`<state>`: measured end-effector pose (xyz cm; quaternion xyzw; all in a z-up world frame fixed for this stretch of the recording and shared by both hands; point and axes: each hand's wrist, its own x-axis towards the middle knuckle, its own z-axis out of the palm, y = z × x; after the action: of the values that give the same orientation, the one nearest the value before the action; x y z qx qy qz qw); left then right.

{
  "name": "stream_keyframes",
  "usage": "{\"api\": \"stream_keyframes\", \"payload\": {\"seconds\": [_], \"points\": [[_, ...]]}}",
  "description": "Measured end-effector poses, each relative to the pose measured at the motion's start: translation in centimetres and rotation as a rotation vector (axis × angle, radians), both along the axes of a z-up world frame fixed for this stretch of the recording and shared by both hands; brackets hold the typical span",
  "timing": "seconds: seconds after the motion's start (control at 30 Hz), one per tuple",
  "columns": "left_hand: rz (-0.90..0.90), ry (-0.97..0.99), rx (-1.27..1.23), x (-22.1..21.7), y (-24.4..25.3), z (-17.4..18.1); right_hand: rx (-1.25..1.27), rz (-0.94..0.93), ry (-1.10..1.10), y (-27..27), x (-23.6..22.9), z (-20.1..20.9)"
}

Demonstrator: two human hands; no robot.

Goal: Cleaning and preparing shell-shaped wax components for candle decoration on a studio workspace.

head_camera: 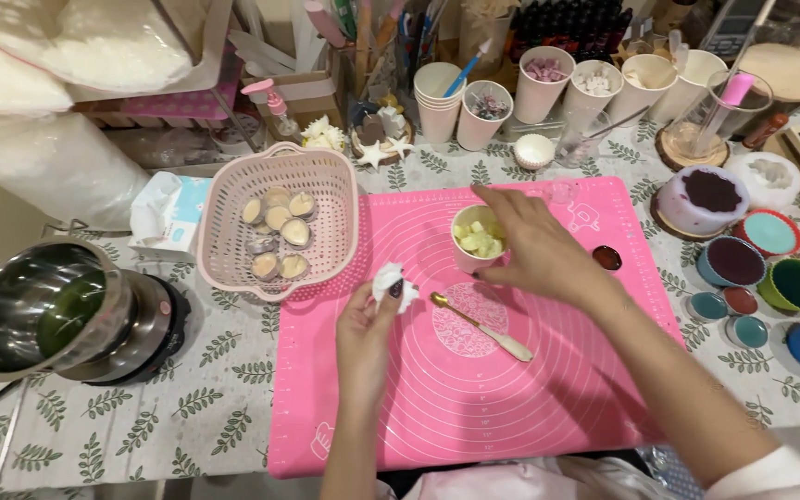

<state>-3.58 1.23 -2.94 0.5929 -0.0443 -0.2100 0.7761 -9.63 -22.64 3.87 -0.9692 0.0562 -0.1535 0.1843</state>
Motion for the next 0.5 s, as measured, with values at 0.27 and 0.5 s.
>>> {"api": "stream_keyframes", "payload": {"seconds": [0.27,0.5], "points": [[-0.014,0.099,-0.028,0.6,0.9,-0.4,0.045,0.012,0.276,-3.2,7.3,1.0],[-0.04,0.131,0.003,1.9,0.9,-1.0,0.067,-0.246,0.015,-5.5,11.0,-1.6]]}}
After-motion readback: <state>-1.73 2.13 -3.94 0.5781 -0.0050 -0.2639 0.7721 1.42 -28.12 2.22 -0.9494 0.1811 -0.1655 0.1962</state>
